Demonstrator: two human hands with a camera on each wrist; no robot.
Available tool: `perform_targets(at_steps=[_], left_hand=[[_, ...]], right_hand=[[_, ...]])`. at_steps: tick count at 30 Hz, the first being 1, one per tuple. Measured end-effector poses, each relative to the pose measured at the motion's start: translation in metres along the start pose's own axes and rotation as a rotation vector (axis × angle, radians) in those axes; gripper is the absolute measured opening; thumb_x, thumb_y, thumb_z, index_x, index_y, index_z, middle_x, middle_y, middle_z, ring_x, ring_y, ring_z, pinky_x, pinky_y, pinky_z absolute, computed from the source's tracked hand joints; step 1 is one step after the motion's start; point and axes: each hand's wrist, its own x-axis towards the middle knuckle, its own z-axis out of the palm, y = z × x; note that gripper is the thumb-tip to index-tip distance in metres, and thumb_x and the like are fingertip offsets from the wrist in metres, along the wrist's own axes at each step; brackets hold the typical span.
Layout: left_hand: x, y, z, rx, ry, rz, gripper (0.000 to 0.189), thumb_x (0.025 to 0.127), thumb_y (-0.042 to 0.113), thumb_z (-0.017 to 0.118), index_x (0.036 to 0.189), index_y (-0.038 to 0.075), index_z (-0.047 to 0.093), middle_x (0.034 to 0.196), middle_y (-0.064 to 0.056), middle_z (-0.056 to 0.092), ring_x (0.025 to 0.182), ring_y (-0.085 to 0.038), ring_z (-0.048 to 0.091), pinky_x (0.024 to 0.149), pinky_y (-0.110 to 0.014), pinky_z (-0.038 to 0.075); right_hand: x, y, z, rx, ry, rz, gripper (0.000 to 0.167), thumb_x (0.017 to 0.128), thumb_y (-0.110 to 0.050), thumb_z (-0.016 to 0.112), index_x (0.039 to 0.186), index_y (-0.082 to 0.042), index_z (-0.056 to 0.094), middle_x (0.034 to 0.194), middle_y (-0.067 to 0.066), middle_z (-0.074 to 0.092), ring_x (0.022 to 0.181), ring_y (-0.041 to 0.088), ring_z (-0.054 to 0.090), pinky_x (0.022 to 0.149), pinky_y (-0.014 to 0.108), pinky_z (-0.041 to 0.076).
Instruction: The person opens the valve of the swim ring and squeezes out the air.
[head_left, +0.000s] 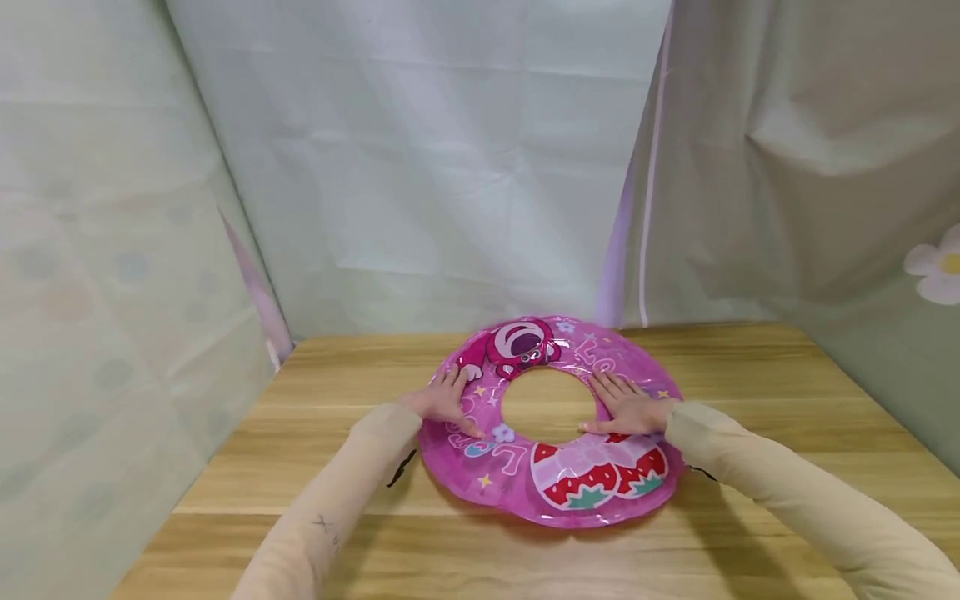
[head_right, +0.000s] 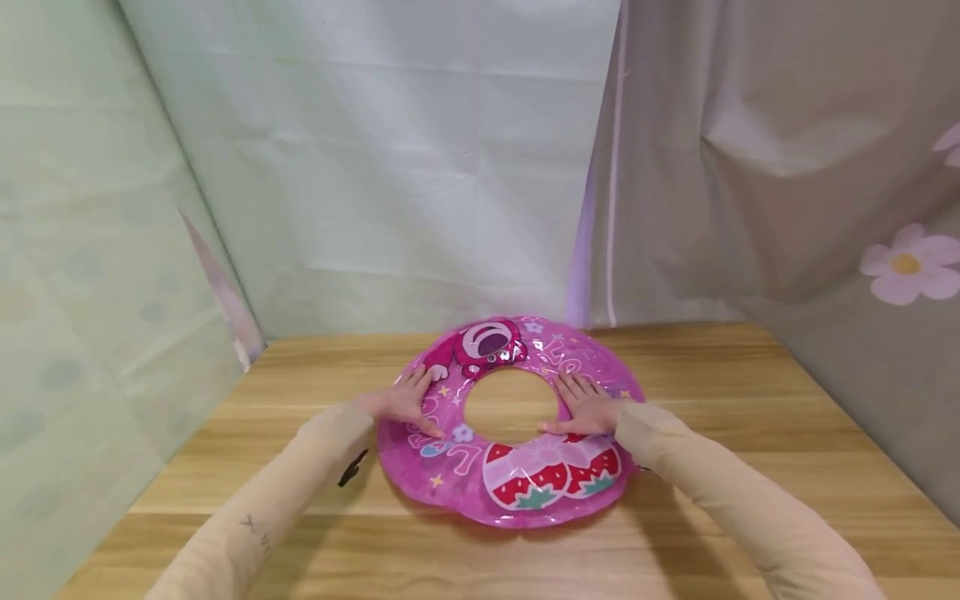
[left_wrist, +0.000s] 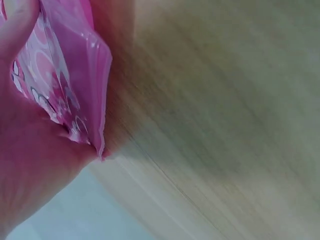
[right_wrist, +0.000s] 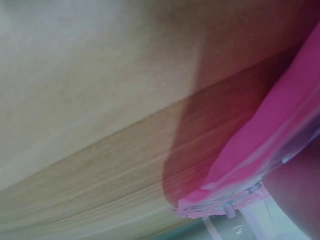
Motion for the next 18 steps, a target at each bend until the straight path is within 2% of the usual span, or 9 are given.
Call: perform_targets(at_steps=[3, 7, 11, 15, 18], left_hand=[[0.002, 0.002, 0.000, -0.012, -0.037, -0.029, 0.115, 0.066, 0.052, 0.073, 0.143, -0.001, 0.008, 0.145, -0.027, 0.001, 0.131, -0.040, -0.001, 0.102, -0.050, 0.013], [0.005, 0.007, -0.001, -0.043, -0.074, -0.045, 0.112, 0.067, 0.053, 0.071, 0.144, 0.003, 0.007, 0.146, -0.024, -0.001, 0.131, -0.038, -0.004, 0.102, -0.050, 0.009], [0.006, 0.011, -0.001, -0.052, -0.099, -0.065, 0.111, 0.067, 0.053, 0.071, 0.146, 0.010, 0.007, 0.146, -0.023, -0.003, 0.131, -0.037, -0.005, 0.102, -0.052, 0.007], [0.007, 0.013, -0.002, -0.060, -0.090, -0.075, 0.111, 0.064, 0.050, 0.075, 0.146, 0.015, 0.009, 0.145, -0.026, -0.004, 0.130, -0.040, -0.005, 0.100, -0.055, 0.007], [0.008, 0.013, -0.002, -0.077, -0.095, -0.077, 0.111, 0.063, 0.049, 0.076, 0.146, 0.016, 0.010, 0.144, -0.027, -0.005, 0.130, -0.040, -0.005, 0.100, -0.056, 0.006]], right_hand=[[-0.005, -0.001, -0.004, 0.008, 0.018, -0.018, 0.100, 0.081, -0.068, 0.041, 0.142, 0.004, 0.006, 0.146, 0.023, -0.001, 0.131, 0.037, -0.003, 0.102, 0.050, 0.000], [-0.017, -0.008, -0.010, 0.017, 0.100, -0.074, 0.092, 0.085, -0.059, 0.045, 0.142, 0.004, 0.012, 0.145, 0.025, 0.005, 0.130, 0.040, 0.001, 0.102, 0.052, 0.003], [-0.027, -0.026, -0.018, 0.006, 0.178, -0.224, 0.083, 0.086, -0.056, 0.047, 0.143, -0.003, 0.018, 0.146, 0.022, 0.010, 0.131, 0.038, 0.006, 0.101, 0.054, 0.007], [-0.024, -0.050, -0.024, -0.040, 0.182, -0.420, 0.081, 0.085, -0.059, 0.046, 0.145, -0.012, 0.020, 0.149, 0.008, 0.009, 0.133, 0.031, 0.008, 0.101, 0.052, 0.011], [-0.022, -0.065, -0.023, -0.066, 0.171, -0.550, 0.078, 0.086, -0.058, 0.046, 0.145, -0.014, 0.022, 0.149, 0.004, 0.010, 0.132, 0.031, 0.011, 0.102, 0.051, 0.013]])
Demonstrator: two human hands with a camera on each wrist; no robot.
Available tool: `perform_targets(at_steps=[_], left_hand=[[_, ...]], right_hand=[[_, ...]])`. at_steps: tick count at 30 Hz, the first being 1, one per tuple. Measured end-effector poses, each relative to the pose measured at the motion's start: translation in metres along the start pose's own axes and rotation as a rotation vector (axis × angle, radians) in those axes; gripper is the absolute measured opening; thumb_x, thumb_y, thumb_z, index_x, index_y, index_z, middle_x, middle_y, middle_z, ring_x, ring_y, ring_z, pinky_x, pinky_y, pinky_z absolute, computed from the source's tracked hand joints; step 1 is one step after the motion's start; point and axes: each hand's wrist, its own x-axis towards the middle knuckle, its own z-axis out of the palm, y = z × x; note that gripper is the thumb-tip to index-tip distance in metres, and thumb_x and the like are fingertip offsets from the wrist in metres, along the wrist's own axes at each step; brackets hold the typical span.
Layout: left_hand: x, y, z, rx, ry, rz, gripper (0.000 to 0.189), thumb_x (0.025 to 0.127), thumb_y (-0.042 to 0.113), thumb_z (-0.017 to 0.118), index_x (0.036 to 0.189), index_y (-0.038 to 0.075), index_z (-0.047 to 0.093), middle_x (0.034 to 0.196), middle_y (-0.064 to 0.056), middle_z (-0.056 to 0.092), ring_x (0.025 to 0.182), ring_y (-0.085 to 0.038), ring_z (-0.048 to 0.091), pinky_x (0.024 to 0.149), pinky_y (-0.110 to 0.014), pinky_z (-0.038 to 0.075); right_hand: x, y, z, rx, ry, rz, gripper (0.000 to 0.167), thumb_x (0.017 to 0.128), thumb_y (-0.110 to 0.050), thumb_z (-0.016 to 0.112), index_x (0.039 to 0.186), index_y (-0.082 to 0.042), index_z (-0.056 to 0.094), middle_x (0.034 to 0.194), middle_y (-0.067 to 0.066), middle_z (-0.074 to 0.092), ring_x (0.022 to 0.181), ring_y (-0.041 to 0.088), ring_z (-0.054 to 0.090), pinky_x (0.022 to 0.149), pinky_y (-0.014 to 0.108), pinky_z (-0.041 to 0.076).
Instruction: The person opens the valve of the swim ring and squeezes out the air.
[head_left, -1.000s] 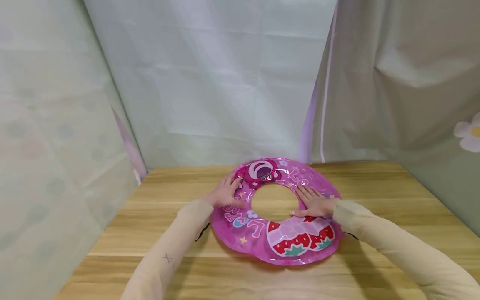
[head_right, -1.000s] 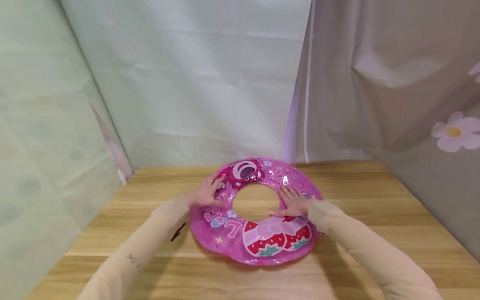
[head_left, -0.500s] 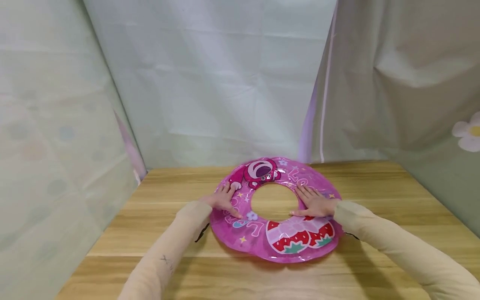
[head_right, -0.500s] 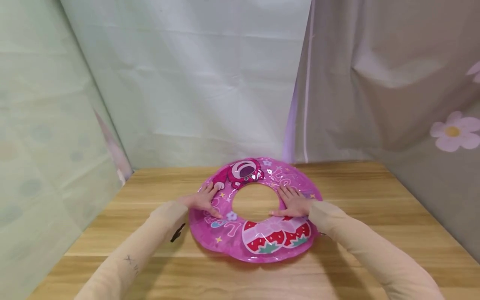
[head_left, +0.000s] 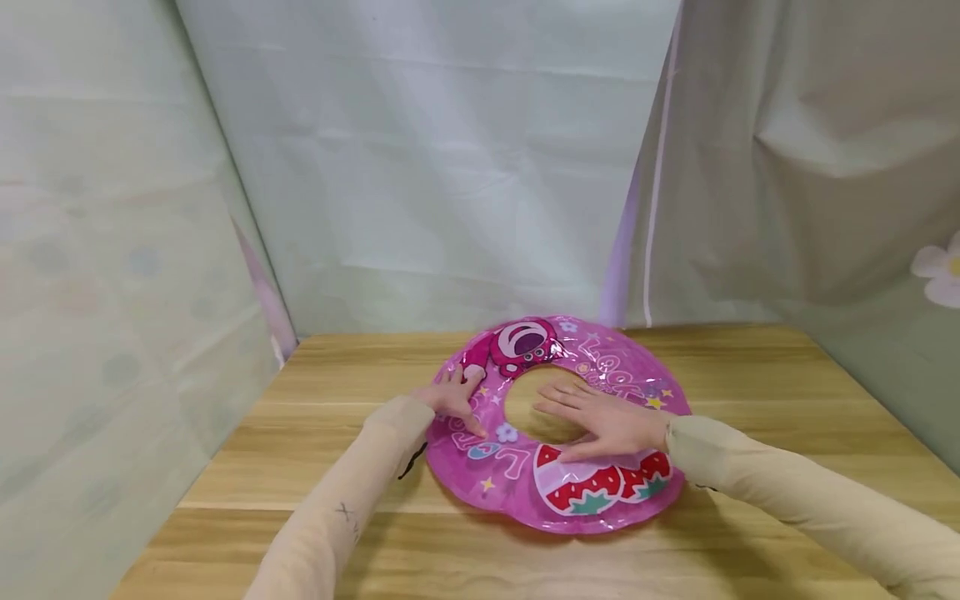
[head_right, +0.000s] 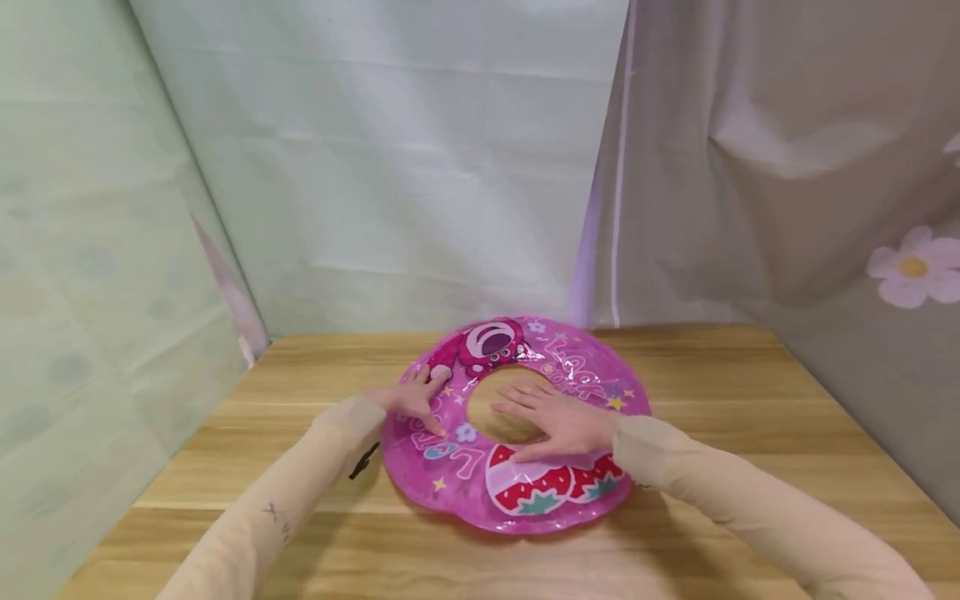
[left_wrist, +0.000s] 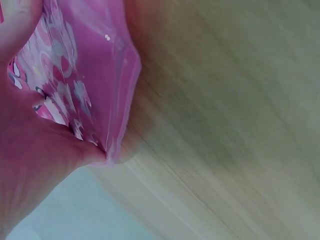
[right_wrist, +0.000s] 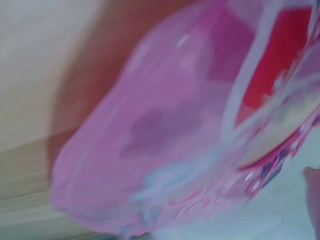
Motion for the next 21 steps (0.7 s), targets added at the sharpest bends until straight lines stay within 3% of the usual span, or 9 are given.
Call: perform_targets(at_steps=[8, 14, 21], left_hand=[[-0.002, -0.002, -0.001, -0.005, -0.001, -0.014, 0.110, 0.063, 0.047, 0.077, 0.146, 0.015, 0.013, 0.144, -0.027, -0.003, 0.130, -0.040, -0.004, 0.101, -0.054, 0.007], [-0.002, -0.004, 0.000, 0.006, -0.004, -0.033, 0.110, 0.063, 0.050, 0.076, 0.146, 0.017, 0.013, 0.146, -0.024, -0.002, 0.131, -0.038, -0.005, 0.100, -0.055, 0.008], [-0.003, -0.003, 0.002, -0.019, 0.005, -0.031, 0.109, 0.062, 0.049, 0.077, 0.146, 0.017, 0.015, 0.146, -0.024, -0.002, 0.131, -0.039, -0.003, 0.099, -0.058, 0.008]], right_hand=[[0.023, -0.042, 0.014, -0.067, -0.062, -0.270, 0.070, 0.087, -0.059, 0.042, 0.144, -0.020, 0.027, 0.148, 0.005, 0.015, 0.133, 0.025, 0.011, 0.104, 0.039, 0.015], [0.026, -0.053, 0.033, -0.083, -0.127, -0.338, 0.069, 0.089, -0.058, 0.037, 0.146, -0.023, 0.018, 0.150, 0.002, 0.009, 0.133, 0.024, 0.008, 0.104, 0.039, 0.015], [0.024, -0.053, 0.047, -0.187, -0.106, -0.377, 0.067, 0.091, -0.057, 0.030, 0.146, -0.022, 0.014, 0.149, 0.004, 0.010, 0.133, 0.025, 0.008, 0.104, 0.042, 0.013]])
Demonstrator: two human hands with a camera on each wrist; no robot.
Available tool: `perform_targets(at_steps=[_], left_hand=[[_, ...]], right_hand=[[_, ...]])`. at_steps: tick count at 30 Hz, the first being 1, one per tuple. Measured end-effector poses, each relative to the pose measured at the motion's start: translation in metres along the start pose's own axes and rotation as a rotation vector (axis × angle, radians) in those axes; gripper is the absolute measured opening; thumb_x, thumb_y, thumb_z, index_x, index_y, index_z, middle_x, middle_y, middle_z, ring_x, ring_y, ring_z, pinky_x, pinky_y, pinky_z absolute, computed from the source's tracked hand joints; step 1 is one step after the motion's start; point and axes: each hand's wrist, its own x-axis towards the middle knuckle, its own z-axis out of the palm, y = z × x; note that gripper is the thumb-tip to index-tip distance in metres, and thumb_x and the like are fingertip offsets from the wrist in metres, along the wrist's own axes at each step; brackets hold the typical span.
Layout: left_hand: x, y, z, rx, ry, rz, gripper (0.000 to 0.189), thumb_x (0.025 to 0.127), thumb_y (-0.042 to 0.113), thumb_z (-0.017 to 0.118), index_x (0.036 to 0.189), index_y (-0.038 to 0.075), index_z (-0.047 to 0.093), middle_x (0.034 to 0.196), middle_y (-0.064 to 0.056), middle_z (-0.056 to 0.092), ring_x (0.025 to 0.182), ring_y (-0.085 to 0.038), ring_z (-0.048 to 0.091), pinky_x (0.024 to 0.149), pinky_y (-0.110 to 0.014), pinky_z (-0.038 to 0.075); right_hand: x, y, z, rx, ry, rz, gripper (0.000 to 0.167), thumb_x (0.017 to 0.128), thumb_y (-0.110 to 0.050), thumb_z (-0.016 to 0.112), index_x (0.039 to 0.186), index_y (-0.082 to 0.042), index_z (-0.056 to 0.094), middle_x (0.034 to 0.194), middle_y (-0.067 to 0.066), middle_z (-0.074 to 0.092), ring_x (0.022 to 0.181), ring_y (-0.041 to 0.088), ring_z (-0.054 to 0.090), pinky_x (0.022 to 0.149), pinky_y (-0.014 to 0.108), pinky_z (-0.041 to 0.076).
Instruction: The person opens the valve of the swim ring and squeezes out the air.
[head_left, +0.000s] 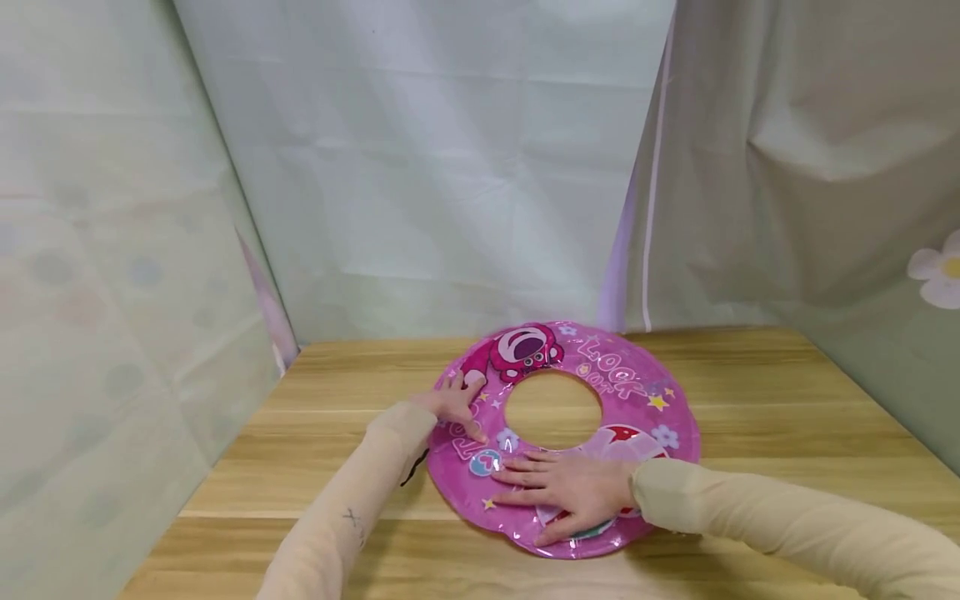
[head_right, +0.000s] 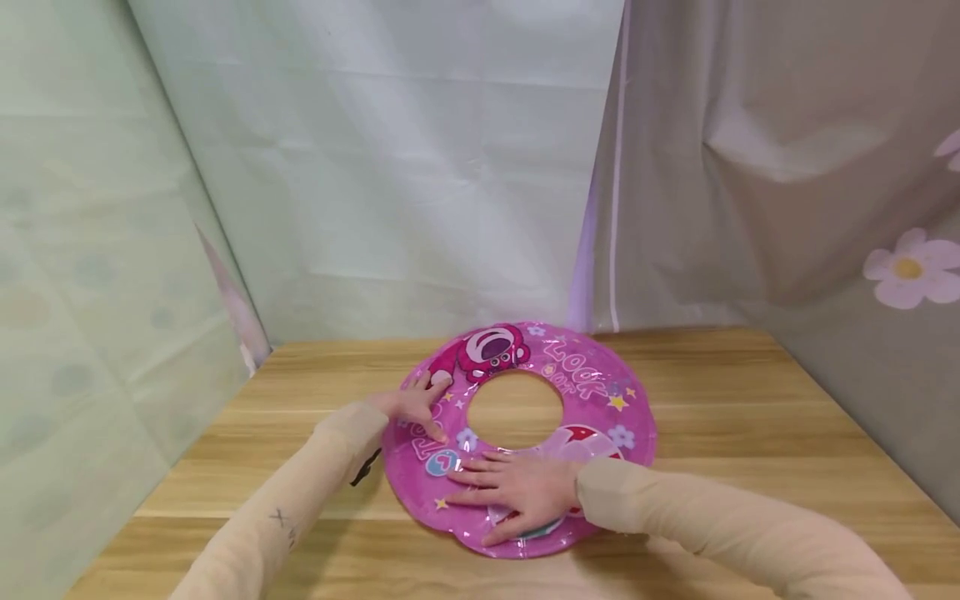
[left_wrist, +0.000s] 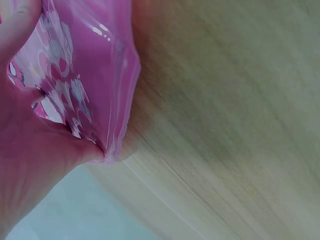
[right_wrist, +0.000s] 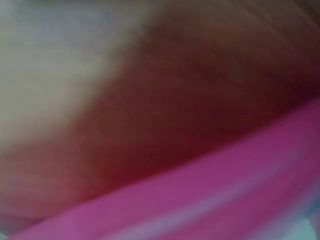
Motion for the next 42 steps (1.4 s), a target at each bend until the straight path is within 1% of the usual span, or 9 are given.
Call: perform_targets(at_steps=[8, 13, 16, 19, 23, 26, 28, 34, 42], left_hand=[[0.003, -0.003, -0.001, -0.003, -0.006, -0.006, 0.109, 0.062, 0.050, 0.076, 0.146, 0.019, 0.014, 0.146, -0.023, -0.003, 0.131, -0.038, -0.004, 0.100, -0.056, 0.008], [0.003, -0.004, -0.001, -0.020, -0.024, -0.018, 0.109, 0.061, 0.052, 0.076, 0.146, 0.021, 0.015, 0.147, -0.021, -0.003, 0.131, -0.036, -0.005, 0.100, -0.056, 0.007], [0.003, -0.004, 0.000, -0.036, -0.036, -0.034, 0.110, 0.060, 0.052, 0.077, 0.146, 0.022, 0.016, 0.147, -0.021, -0.003, 0.132, -0.035, -0.006, 0.099, -0.057, 0.008], [0.003, -0.004, 0.000, -0.046, -0.037, -0.046, 0.110, 0.060, 0.051, 0.077, 0.146, 0.023, 0.016, 0.147, -0.020, -0.003, 0.132, -0.035, -0.005, 0.099, -0.058, 0.007], [0.003, -0.003, 0.000, -0.050, -0.030, -0.046, 0.109, 0.060, 0.049, 0.078, 0.146, 0.022, 0.016, 0.147, -0.021, -0.003, 0.132, -0.035, -0.005, 0.100, -0.056, 0.007], [0.002, -0.003, -0.001, -0.044, -0.038, -0.049, 0.108, 0.061, 0.049, 0.077, 0.146, 0.022, 0.016, 0.147, -0.021, -0.003, 0.132, -0.035, -0.005, 0.100, -0.056, 0.007], [0.001, -0.003, -0.002, -0.042, -0.043, -0.052, 0.108, 0.062, 0.049, 0.077, 0.146, 0.022, 0.016, 0.147, -0.021, -0.003, 0.132, -0.035, -0.005, 0.100, -0.056, 0.007], [0.001, -0.003, -0.005, -0.044, -0.047, -0.065, 0.107, 0.063, 0.050, 0.076, 0.146, 0.024, 0.015, 0.147, -0.019, -0.004, 0.132, -0.034, -0.006, 0.100, -0.056, 0.006], [0.003, -0.003, -0.007, -0.040, -0.058, -0.062, 0.109, 0.061, 0.052, 0.076, 0.146, 0.025, 0.013, 0.147, -0.018, -0.005, 0.132, -0.033, -0.007, 0.099, -0.058, 0.007]], right_hand=[[0.001, -0.001, 0.001, -0.003, -0.009, 0.011, 0.067, 0.092, -0.056, 0.028, 0.146, -0.020, 0.014, 0.149, 0.005, 0.009, 0.134, 0.025, 0.007, 0.104, 0.042, 0.012], [-0.002, 0.001, -0.006, 0.109, 0.004, 0.060, 0.067, 0.089, -0.057, 0.037, 0.145, -0.023, 0.020, 0.149, 0.003, 0.011, 0.133, 0.025, 0.009, 0.103, 0.042, 0.015], [-0.012, 0.005, -0.014, 0.156, 0.026, 0.123, 0.069, 0.088, -0.057, 0.041, 0.145, -0.023, 0.023, 0.149, 0.004, 0.013, 0.133, 0.026, 0.011, 0.102, 0.046, 0.016], [-0.025, 0.015, -0.022, 0.116, 0.097, 0.210, 0.069, 0.088, -0.056, 0.044, 0.144, -0.018, 0.027, 0.147, 0.009, 0.018, 0.132, 0.031, 0.015, 0.100, 0.053, 0.015], [-0.045, 0.030, -0.025, 0.038, 0.188, 0.426, 0.072, 0.086, -0.058, 0.045, 0.142, -0.014, 0.030, 0.146, 0.012, 0.018, 0.131, 0.036, 0.012, 0.098, 0.060, 0.010], [-0.059, 0.036, -0.022, 0.029, 0.190, 0.585, 0.077, 0.084, -0.062, 0.045, 0.143, -0.014, 0.029, 0.147, 0.012, 0.014, 0.131, 0.038, 0.008, 0.095, 0.064, 0.007], [-0.067, 0.037, -0.020, 0.041, 0.183, 0.651, 0.080, 0.082, -0.063, 0.045, 0.143, -0.014, 0.029, 0.147, 0.013, 0.014, 0.130, 0.040, 0.009, 0.093, 0.067, 0.007], [-0.082, 0.041, -0.012, 0.073, 0.168, 0.764, 0.085, 0.080, -0.066, 0.047, 0.143, -0.012, 0.027, 0.147, 0.017, 0.012, 0.129, 0.043, 0.008, 0.095, 0.065, 0.004], [-0.087, 0.042, -0.006, 0.159, 0.087, 0.806, 0.088, 0.081, -0.066, 0.044, 0.145, -0.009, 0.020, 0.147, 0.019, 0.004, 0.130, 0.041, 0.003, 0.096, 0.062, 0.001]])
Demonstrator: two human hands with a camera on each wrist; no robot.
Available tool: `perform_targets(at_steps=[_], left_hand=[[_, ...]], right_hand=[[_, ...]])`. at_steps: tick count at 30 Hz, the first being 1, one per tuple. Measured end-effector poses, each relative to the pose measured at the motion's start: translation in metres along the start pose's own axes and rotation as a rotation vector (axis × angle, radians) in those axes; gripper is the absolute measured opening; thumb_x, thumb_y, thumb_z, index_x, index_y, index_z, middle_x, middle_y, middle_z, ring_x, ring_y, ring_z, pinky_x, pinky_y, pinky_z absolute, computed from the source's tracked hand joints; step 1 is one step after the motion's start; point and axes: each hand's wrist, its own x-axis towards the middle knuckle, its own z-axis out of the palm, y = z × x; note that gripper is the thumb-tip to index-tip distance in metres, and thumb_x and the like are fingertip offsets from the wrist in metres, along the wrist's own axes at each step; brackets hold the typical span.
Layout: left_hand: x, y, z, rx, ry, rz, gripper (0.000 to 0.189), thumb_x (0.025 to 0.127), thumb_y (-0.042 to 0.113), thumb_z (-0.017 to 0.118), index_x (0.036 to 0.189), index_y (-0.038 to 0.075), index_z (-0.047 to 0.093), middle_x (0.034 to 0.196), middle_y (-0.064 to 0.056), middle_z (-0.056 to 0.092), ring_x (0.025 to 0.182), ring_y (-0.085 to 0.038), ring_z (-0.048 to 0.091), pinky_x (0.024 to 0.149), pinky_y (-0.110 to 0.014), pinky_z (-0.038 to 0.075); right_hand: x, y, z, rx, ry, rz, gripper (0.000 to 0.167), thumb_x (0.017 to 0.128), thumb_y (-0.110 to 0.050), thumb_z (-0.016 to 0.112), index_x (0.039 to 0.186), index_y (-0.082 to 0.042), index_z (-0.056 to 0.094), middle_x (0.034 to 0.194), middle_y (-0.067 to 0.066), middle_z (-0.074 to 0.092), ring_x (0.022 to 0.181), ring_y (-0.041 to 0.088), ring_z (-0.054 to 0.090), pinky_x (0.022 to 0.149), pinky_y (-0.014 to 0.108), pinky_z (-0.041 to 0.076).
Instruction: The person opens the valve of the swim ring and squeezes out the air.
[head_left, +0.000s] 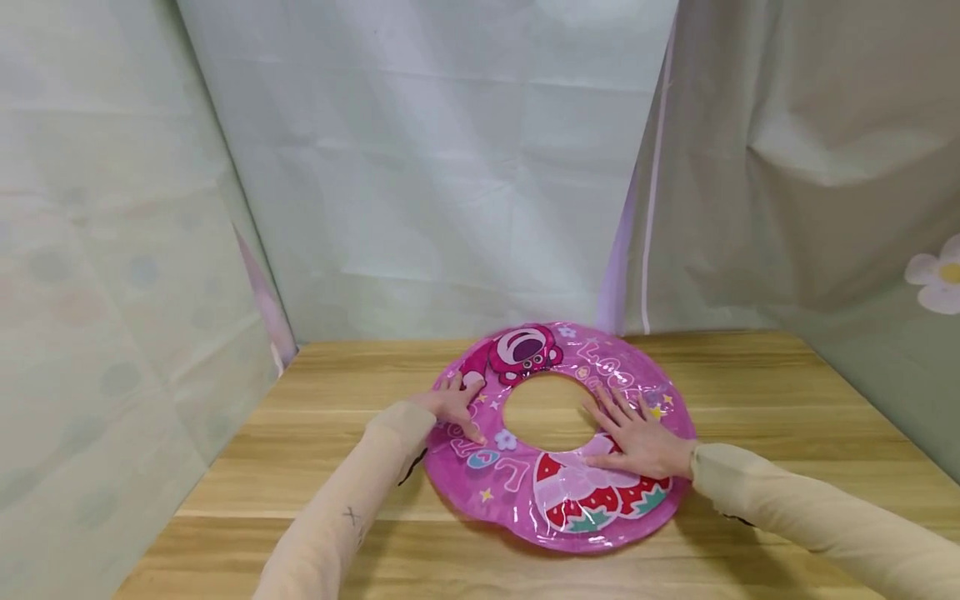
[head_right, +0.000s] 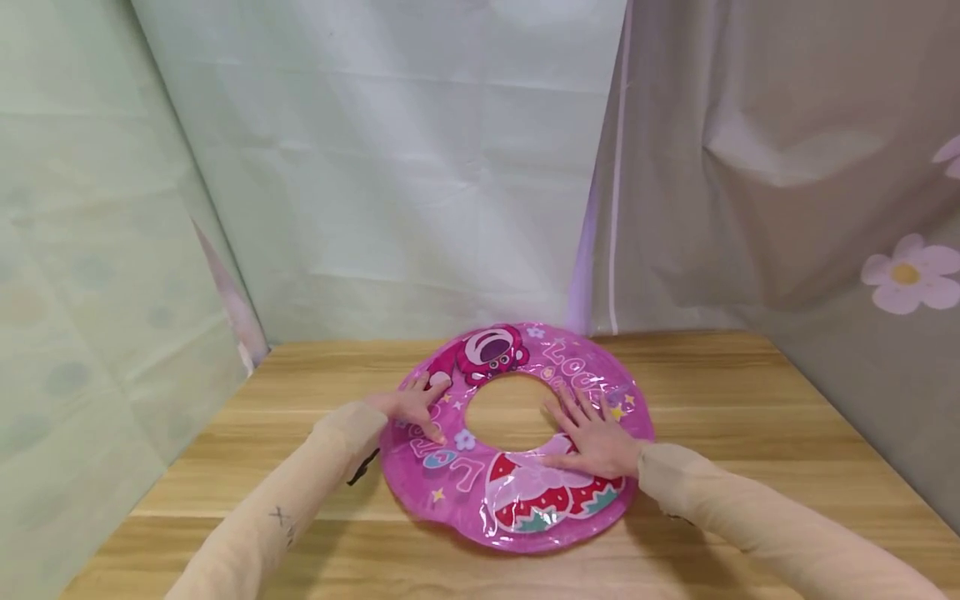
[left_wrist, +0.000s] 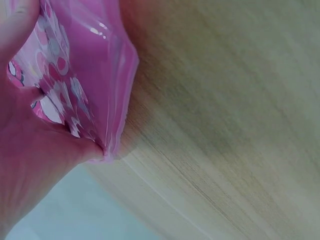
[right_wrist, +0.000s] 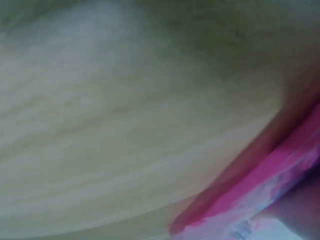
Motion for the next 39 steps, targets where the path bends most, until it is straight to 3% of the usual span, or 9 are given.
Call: perform_targets(at_steps=[8, 16, 25, 32, 39], left_hand=[[-0.001, 0.003, -0.001, -0.019, 0.001, -0.002, 0.109, 0.060, 0.050, 0.077, 0.146, 0.024, 0.015, 0.147, -0.019, -0.004, 0.132, -0.035, -0.006, 0.098, -0.059, 0.007], [0.001, 0.005, -0.001, -0.015, -0.006, -0.030, 0.109, 0.060, 0.052, 0.077, 0.146, 0.026, 0.015, 0.148, -0.018, -0.004, 0.132, -0.034, -0.006, 0.098, -0.059, 0.008], [0.000, 0.010, -0.001, -0.018, -0.003, -0.006, 0.109, 0.060, 0.050, 0.078, 0.146, 0.024, 0.015, 0.147, -0.019, -0.004, 0.132, -0.035, -0.006, 0.099, -0.058, 0.007], [0.001, 0.006, -0.001, -0.028, -0.006, -0.031, 0.110, 0.059, 0.052, 0.077, 0.146, 0.026, 0.015, 0.148, -0.016, -0.005, 0.132, -0.033, -0.007, 0.098, -0.060, 0.007], [0.001, 0.004, 0.000, -0.011, -0.009, -0.012, 0.110, 0.060, 0.053, 0.076, 0.146, 0.026, 0.014, 0.148, -0.017, -0.006, 0.131, -0.034, -0.008, 0.098, -0.060, 0.006]], right_hand=[[0.012, -0.003, -0.015, 0.014, 0.008, 0.015, 0.085, 0.082, -0.065, 0.043, 0.145, -0.011, 0.021, 0.147, 0.019, 0.008, 0.128, 0.044, 0.007, 0.093, 0.067, 0.005], [0.054, -0.009, -0.034, 0.043, 0.075, 0.159, 0.086, 0.081, -0.068, 0.042, 0.145, -0.015, 0.019, 0.147, 0.019, 0.008, 0.129, 0.043, 0.000, 0.090, 0.070, 0.002], [0.088, 0.003, -0.025, 0.031, 0.024, 0.345, 0.082, 0.084, -0.065, 0.039, 0.146, -0.019, 0.014, 0.148, 0.018, 0.003, 0.128, 0.047, 0.000, 0.087, 0.072, -0.002], [0.097, 0.009, -0.017, 0.041, -0.037, 0.479, 0.082, 0.083, -0.070, 0.031, 0.146, -0.020, 0.016, 0.148, 0.017, 0.003, 0.128, 0.046, -0.005, 0.083, 0.073, -0.007], [0.094, 0.010, -0.012, 0.081, -0.088, 0.505, 0.076, 0.087, -0.064, 0.032, 0.145, -0.018, 0.018, 0.148, 0.018, 0.004, 0.129, 0.045, -0.005, 0.084, 0.073, -0.006]])
